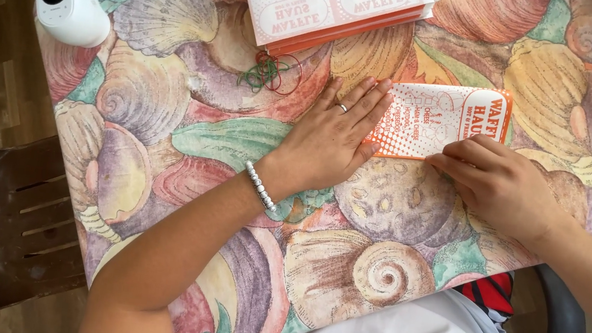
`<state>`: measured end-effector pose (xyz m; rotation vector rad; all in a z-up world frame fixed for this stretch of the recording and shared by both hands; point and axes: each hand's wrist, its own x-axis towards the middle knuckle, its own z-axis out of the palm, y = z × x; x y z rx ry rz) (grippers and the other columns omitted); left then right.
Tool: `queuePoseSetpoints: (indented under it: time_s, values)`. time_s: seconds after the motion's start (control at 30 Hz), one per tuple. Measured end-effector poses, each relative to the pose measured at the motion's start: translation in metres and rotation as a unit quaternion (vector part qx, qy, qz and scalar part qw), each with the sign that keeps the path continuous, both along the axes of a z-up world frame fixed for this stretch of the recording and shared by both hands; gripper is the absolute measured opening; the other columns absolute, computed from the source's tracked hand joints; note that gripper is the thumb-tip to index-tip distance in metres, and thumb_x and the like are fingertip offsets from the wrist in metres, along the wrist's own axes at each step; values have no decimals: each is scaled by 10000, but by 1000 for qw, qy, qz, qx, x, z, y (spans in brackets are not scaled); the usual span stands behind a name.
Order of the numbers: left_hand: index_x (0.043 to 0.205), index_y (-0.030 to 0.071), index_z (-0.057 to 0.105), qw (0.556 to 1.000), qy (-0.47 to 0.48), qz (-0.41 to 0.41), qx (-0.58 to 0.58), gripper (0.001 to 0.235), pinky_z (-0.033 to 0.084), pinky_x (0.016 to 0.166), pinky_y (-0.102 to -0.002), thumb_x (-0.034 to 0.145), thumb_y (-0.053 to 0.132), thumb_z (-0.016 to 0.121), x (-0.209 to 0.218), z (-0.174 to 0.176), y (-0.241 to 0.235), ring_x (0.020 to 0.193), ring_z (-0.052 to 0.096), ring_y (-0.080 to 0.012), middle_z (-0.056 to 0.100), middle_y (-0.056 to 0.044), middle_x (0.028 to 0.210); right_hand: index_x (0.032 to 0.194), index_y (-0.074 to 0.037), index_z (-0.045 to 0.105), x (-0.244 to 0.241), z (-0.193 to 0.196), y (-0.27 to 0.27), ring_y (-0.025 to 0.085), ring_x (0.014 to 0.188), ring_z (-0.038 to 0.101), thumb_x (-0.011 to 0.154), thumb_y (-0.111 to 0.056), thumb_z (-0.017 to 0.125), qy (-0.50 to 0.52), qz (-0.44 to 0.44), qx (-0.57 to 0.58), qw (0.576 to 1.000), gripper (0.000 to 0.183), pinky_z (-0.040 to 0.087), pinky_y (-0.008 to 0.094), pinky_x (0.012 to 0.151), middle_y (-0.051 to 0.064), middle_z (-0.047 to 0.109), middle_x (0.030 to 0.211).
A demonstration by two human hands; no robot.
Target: Folding and stacking paper food wrappers or bags at a manual packaging station.
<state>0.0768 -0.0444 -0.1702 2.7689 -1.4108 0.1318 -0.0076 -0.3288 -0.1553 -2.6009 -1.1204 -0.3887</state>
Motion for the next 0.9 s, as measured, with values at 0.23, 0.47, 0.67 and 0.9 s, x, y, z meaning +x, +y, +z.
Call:
queuePoseSetpoints:
  time_s: [0.23,0.47,0.67,0.9]
  values:
    - [1630,73,205,1000,3,2,19,675,186,1253,-547,1080,453,301,-1,5,-2,1573,208,-245,154,-92,1712,1227,-77,734,8,7,12,252,858,633,995,-45,620,16,3,9,1000,260,538,391,771,87,640,1034]
    - [1617,75,268,1000,-8,-13,-3,678,206,1235,-563,1064,461,341,1,5,-2,1550,272,-302,235,-136,1689,1084,-60,758,17,21,39,233,932,658,848,15,681,21,32,1,999,259,563,357,844,66,689,1008]
    - [1596,88,328,999,-25,-19,4,704,273,1196,-531,1031,505,379,5,10,-1,1491,367,-292,277,-122,1675,1216,-54,710,-2,9,-19,255,1002,633,959,-70,622,34,-3,-56,998,271,545,387,863,56,678,1109]
    - [1607,107,337,998,-54,-32,4,738,262,1178,-505,1029,563,376,9,9,3,1474,398,-250,220,-46,1699,1325,-81,664,-11,-5,-43,236,1074,635,923,-64,624,-15,-4,-110,994,405,549,398,971,45,660,1226]
